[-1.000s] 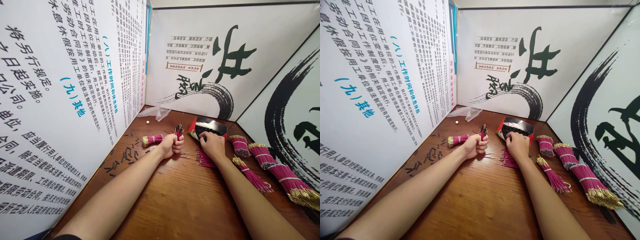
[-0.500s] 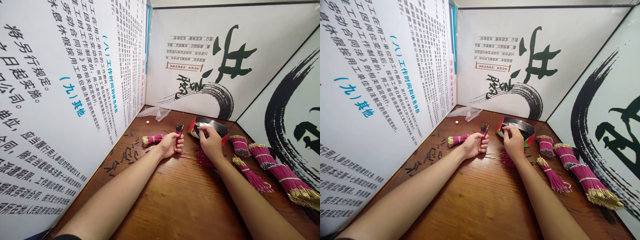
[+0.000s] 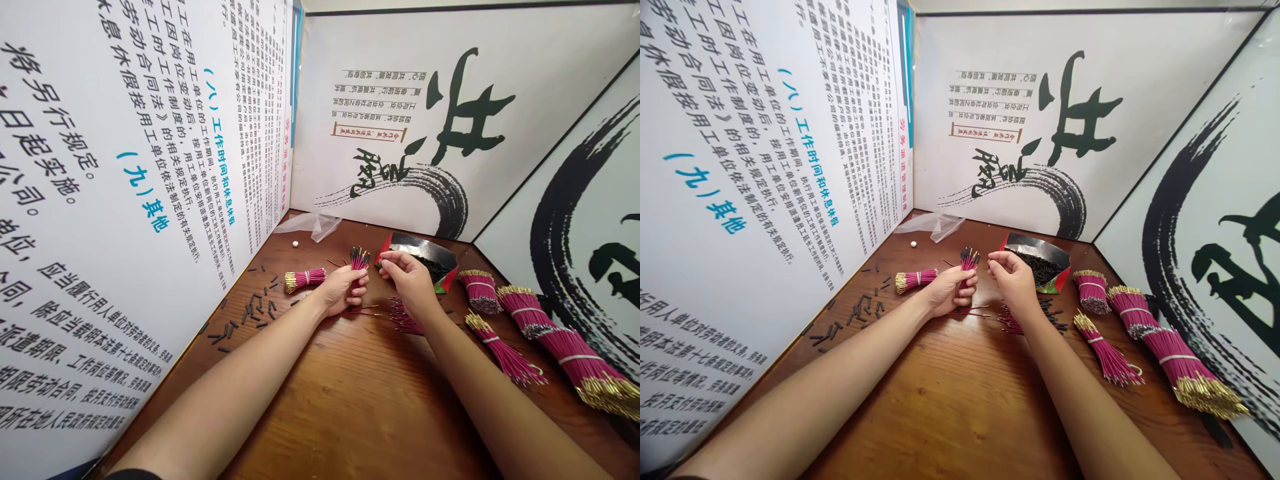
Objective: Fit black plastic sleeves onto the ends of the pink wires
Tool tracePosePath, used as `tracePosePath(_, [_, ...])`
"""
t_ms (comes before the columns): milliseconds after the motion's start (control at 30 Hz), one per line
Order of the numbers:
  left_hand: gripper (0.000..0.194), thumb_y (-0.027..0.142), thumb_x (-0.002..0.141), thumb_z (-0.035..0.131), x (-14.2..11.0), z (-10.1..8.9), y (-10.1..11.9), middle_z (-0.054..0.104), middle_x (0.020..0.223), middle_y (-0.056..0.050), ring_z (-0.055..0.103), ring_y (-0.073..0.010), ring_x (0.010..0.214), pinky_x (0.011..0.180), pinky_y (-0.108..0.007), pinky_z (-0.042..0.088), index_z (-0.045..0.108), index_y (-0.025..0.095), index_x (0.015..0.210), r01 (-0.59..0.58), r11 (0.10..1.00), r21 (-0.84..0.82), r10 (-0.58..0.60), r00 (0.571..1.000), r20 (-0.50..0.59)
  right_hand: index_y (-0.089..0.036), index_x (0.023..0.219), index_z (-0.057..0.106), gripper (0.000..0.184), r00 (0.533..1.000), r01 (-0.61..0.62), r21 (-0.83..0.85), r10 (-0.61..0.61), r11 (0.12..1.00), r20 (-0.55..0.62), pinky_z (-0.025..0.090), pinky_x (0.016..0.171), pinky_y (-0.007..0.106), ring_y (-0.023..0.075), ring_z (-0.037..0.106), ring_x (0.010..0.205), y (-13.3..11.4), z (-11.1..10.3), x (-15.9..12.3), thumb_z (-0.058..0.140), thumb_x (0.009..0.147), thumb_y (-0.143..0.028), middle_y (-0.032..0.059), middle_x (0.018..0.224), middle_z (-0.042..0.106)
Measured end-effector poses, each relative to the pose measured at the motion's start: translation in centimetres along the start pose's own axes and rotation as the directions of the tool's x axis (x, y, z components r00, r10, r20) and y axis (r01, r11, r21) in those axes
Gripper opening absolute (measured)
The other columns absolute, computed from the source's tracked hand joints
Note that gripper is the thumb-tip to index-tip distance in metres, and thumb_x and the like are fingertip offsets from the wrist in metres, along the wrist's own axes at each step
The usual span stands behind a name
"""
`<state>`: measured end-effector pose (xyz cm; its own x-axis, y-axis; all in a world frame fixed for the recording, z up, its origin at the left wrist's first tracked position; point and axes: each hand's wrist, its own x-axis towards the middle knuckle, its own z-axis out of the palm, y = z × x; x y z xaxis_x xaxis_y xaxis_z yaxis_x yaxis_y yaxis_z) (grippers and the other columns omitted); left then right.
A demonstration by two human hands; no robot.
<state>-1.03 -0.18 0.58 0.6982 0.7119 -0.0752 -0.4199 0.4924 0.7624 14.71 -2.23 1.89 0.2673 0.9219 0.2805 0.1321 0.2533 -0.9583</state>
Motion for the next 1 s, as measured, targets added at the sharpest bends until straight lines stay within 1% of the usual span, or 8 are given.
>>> tracePosePath(133, [0.029, 0.026, 0.076, 0.068, 0.06, -0.02, -0.06, 0.037, 0.067, 0.007, 0.027, -0.0014, 0.044, 0.038, -0.012, 0.013, 0.041, 0.018, 0.081, -0.012, 1.0, 0.007, 0.012, 1.0, -0.015, -0.02, 0.085, 0.066, 0.033, 0.999, -0.016, 0.024, 0.015, 1.0, 0.033, 0.052, 0.069, 0.033, 0.0155, 0.063, 0.07, -0.03, 0.29, -0.27, 0.075, 0.066, -0.046, 0.0031, 0.081, 0.069])
tracePosePath(233, [0.027, 0.024, 0.077, 0.066, 0.14, -0.05, -0.05, 0.037, 0.067, 0.007, 0.026, -0.0015, 0.043, 0.037, -0.013, 0.013, 0.04, 0.019, 0.08, 0.0, 1.0, 0.006, 0.0, 1.0, -0.021, -0.019, 0.085, 0.066, 0.033, 0.999, -0.031, 0.026, 0.03, 0.999, 0.042, 0.052, 0.07, 0.033, 0.0166, 0.064, 0.073, 0.1, 0.46, -0.4, 0.075, 0.066, -0.045, 0.0033, 0.08, 0.069])
tracePosePath(400, [0.017, 0.019, 0.075, 0.057, 0.24, 0.04, 0.02, 0.037, 0.064, 0.006, 0.027, -0.0021, 0.043, 0.036, -0.014, 0.013, 0.04, 0.018, 0.076, 0.035, 0.999, 0.021, -0.033, 0.998, -0.048, -0.019, 0.086, 0.066, 0.032, 0.998, -0.017, -0.006, 0.017, 1.0, 0.067, 0.052, 0.069, 0.032, 0.0172, 0.065, 0.072, 0.43, 0.75, -0.58, 0.073, 0.069, -0.046, 0.0032, 0.077, 0.069])
tracePosePath(500, [0.015, 0.017, 0.074, 0.054, 0.24, 0.15, 0.03, 0.038, 0.063, 0.006, 0.027, -0.002, 0.042, 0.036, -0.014, 0.013, 0.04, 0.017, 0.074, 0.039, 0.999, 0.028, -0.037, 0.997, -0.064, -0.019, 0.087, 0.066, 0.034, 0.998, 0.0, -0.03, 0.001, 1.0, 0.057, 0.051, 0.069, 0.032, 0.0165, 0.064, 0.07, 0.53, 0.81, -0.63, 0.072, 0.07, -0.047, 0.0034, 0.078, 0.069])
tracePosePath(667, [0.016, 0.016, 0.074, 0.054, 0.2, 0.23, -0.01, 0.039, 0.063, 0.006, 0.027, -0.0019, 0.042, 0.037, -0.014, 0.013, 0.039, 0.018, 0.073, 0.034, 0.999, 0.029, -0.031, 0.997, -0.072, -0.018, 0.088, 0.066, 0.033, 1.0, 0.019, -0.033, -0.019, 0.999, -0.007, 0.05, 0.069, 0.031, 0.0152, 0.061, 0.07, 0.56, 0.72, -0.64, 0.072, 0.071, -0.046, 0.0036, 0.081, 0.068])
tracePosePath(800, [0.018, 0.017, 0.074, 0.057, 0.17, 0.22, 0.0, 0.039, 0.062, 0.006, 0.027, -0.0017, 0.042, 0.037, -0.014, 0.012, 0.039, 0.018, 0.075, 0.04, 0.999, 0.034, -0.037, 0.997, -0.073, -0.019, 0.087, 0.067, 0.031, 1.0, 0.023, -0.046, -0.022, 0.999, 0.011, 0.049, 0.069, 0.031, 0.0155, 0.06, 0.072, 0.52, 0.72, -0.69, 0.072, 0.07, -0.045, 0.0035, 0.08, 0.068])
tracePosePath(1000, [0.019, 0.019, 0.075, 0.059, 0.07, 0.31, 0.01, 0.039, 0.062, 0.006, 0.029, -0.0019, 0.043, 0.038, -0.014, 0.014, 0.039, 0.018, 0.076, 0.032, 0.999, 0.043, -0.029, 0.997, -0.072, -0.018, 0.086, 0.067, 0.03, 1.0, 0.01, -0.03, -0.01, 0.999, 0.022, 0.049, 0.068, 0.03, 0.0142, 0.057, 0.069, 0.38, 0.74, -0.7, 0.072, 0.07, -0.043, 0.0027, 0.079, 0.067])
